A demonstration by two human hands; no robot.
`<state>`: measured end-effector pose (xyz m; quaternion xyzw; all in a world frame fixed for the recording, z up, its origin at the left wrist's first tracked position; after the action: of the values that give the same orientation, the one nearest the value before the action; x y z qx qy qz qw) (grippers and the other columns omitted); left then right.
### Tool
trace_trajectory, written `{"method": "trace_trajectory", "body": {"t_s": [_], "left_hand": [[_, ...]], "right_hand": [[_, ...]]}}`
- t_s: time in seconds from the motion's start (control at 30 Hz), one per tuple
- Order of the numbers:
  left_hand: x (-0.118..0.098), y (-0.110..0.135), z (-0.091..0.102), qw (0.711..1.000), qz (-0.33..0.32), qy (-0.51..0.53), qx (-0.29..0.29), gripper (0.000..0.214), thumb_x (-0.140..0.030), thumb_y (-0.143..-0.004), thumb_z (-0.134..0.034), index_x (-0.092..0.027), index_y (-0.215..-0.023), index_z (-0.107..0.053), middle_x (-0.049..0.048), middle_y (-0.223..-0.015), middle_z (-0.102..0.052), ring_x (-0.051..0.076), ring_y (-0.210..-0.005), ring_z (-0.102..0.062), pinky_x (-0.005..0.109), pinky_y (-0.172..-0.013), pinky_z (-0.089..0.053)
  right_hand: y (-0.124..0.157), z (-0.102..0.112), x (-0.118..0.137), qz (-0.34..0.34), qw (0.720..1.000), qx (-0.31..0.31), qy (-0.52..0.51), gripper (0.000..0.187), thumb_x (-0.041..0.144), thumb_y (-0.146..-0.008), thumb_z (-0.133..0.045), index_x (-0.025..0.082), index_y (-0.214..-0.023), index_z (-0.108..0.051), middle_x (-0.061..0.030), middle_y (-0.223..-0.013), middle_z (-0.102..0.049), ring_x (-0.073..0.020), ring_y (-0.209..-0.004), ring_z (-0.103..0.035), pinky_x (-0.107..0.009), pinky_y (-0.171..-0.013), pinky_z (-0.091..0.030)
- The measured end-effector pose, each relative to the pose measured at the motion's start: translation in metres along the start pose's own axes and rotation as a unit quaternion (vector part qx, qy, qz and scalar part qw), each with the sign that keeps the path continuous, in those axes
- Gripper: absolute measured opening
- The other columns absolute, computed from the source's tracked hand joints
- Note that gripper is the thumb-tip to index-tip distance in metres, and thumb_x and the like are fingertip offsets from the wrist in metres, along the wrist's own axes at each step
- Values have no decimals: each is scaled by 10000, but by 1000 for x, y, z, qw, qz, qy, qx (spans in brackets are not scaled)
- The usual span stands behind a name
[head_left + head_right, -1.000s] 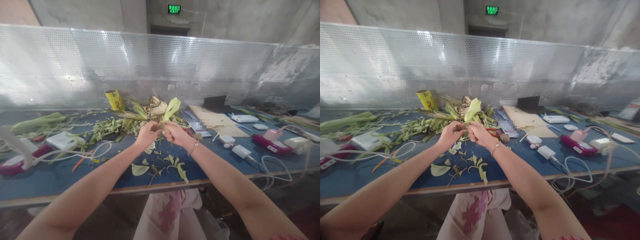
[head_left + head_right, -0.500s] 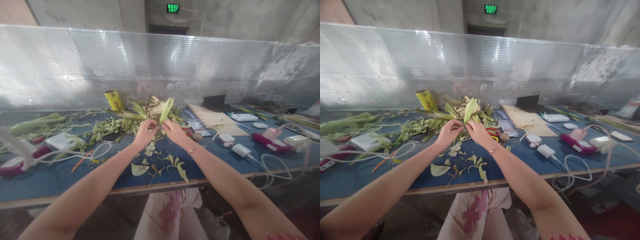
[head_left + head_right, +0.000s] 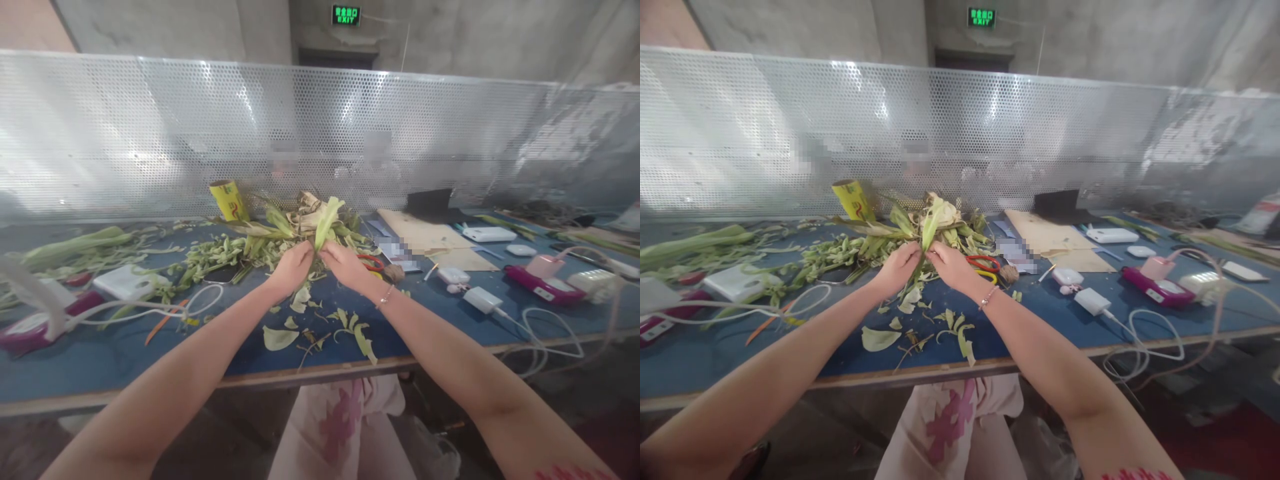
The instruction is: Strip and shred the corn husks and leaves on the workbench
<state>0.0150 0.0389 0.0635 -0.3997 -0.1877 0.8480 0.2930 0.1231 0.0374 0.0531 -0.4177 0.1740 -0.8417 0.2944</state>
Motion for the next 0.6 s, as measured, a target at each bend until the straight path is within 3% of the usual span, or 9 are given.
{"method": "trace_trajectory", "body": {"t_s": [0.17,0.3,0.4,0.47,0.6], "left_hand": [[18,2,-8,974,100,203,-14,202,-209,-773,-413,-180,-582,-355,-46,-537,-325,89,-498,-293,218,-494,-236],[24,5,-17,918,158,363,-27,193,-212,-723,-484,-173,-575,-366,-54,-512,-318,69,-455,-276,200,-451,-213],[20,6,-18,878,165,448,-38,216,-232,-701,-547,-168,-585,-376,-52,-531,-350,61,-472,-325,182,-464,-261],[19,5,-16,876,158,454,-46,238,-246,-701,-580,-161,-587,-389,-50,-540,-370,56,-488,-346,173,-475,-281],[27,4,-12,893,153,419,-63,279,-348,-719,-615,-155,-625,-436,-50,-555,-405,55,-513,-381,168,-490,-318]], "right_hand": [[0,-7,-6,-68,976,35,-204,109,276,-824,-433,192,-769,-475,73,-511,-324,-74,-442,-299,-202,-457,-267],[3,-17,-5,-127,921,78,-361,101,308,-795,-481,210,-784,-460,108,-458,-224,-49,-363,-172,-173,-364,-175],[6,-19,-2,-155,883,92,-433,134,325,-772,-522,211,-786,-451,115,-458,-209,-39,-362,-137,-160,-344,-133],[6,-19,-2,-165,873,98,-449,151,333,-769,-535,207,-786,-454,118,-457,-198,-36,-363,-130,-159,-343,-121],[3,-12,-15,-168,879,62,-442,155,331,-767,-541,200,-774,-458,113,-466,-210,-35,-371,-159,-160,-355,-127]]}}
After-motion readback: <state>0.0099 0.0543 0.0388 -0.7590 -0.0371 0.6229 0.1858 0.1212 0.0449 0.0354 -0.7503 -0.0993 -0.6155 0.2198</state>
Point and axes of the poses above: each hand's wrist, its own y-axis away from the middle knuckle, its own z-axis out of the back of the hand, x = y × z, the point moved 7 cm from there along -y, towards the middle knuckle
